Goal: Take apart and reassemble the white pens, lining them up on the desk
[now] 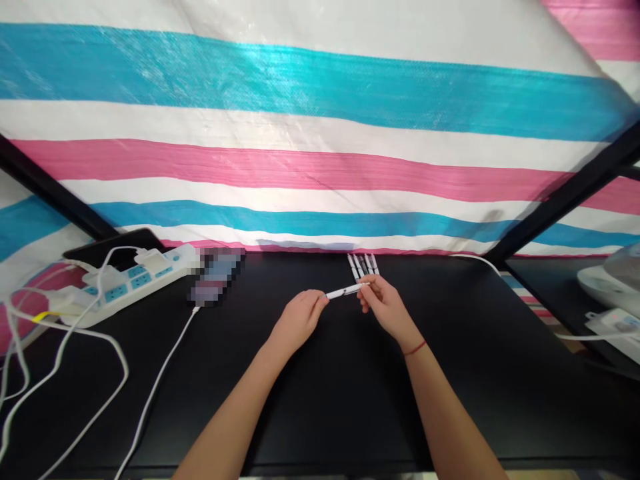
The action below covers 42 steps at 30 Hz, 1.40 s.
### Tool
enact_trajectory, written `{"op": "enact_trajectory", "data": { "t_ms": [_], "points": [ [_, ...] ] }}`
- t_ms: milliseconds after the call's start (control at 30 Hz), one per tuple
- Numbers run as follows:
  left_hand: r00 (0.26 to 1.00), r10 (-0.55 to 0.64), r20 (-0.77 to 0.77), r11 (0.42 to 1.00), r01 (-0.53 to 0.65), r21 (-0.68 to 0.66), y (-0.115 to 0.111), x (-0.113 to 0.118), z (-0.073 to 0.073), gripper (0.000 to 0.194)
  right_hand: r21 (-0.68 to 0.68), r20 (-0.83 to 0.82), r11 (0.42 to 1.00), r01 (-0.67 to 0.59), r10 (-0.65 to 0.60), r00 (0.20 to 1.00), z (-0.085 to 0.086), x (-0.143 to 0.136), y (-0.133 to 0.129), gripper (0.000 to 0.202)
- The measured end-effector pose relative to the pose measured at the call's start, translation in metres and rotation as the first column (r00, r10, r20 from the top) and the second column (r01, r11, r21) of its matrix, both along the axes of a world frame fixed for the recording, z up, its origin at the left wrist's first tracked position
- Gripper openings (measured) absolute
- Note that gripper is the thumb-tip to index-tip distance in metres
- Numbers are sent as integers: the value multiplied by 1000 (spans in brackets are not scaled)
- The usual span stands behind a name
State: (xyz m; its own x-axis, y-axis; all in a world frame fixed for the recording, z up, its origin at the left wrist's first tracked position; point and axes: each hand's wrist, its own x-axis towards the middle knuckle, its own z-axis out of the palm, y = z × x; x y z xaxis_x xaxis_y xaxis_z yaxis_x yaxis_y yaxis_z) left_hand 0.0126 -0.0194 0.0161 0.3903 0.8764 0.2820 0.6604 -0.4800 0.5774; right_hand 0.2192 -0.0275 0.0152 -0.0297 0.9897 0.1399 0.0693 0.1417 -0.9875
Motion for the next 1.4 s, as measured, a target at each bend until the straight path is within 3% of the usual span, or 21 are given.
{"op": "enact_trajectory", "data": {
  "t_ms": [200,333,433,600,767,967,1167,1267,1400],
  "points": [
    [958,151,244,982,-117,-148,5,-8,2,29,2,-100,993,116,-115,988,-3,4,4,24],
    [910,203,361,960,-112,-257,9,-12,-1,29,7,-136,995,104,-102,985,-1,4,3,27],
    [881,212,423,955,-95,-281,9,-12,-2,30,-51,-177,986,160,-167,970,-2,4,4,32],
    [867,201,455,952,-62,-301,8,-11,-2,31,-65,-59,974,217,-221,973,-5,7,6,33],
    [851,200,486,945,-36,-326,8,-10,-2,32,-76,-161,983,167,-177,971,1,7,4,28],
    [849,199,490,942,-28,-334,7,-9,-1,32,-107,-111,975,192,-204,973,-4,8,6,35],
    [843,212,494,939,-35,-343,8,-9,-1,34,-105,-218,985,135,-155,963,-5,11,7,28],
    [844,210,493,938,-32,-344,8,-9,1,35,-142,-182,972,189,-214,960,-5,12,7,32],
    [850,208,484,940,-36,-339,7,-9,2,34,-118,-139,978,170,-186,973,-1,14,5,33]
  ]
}}
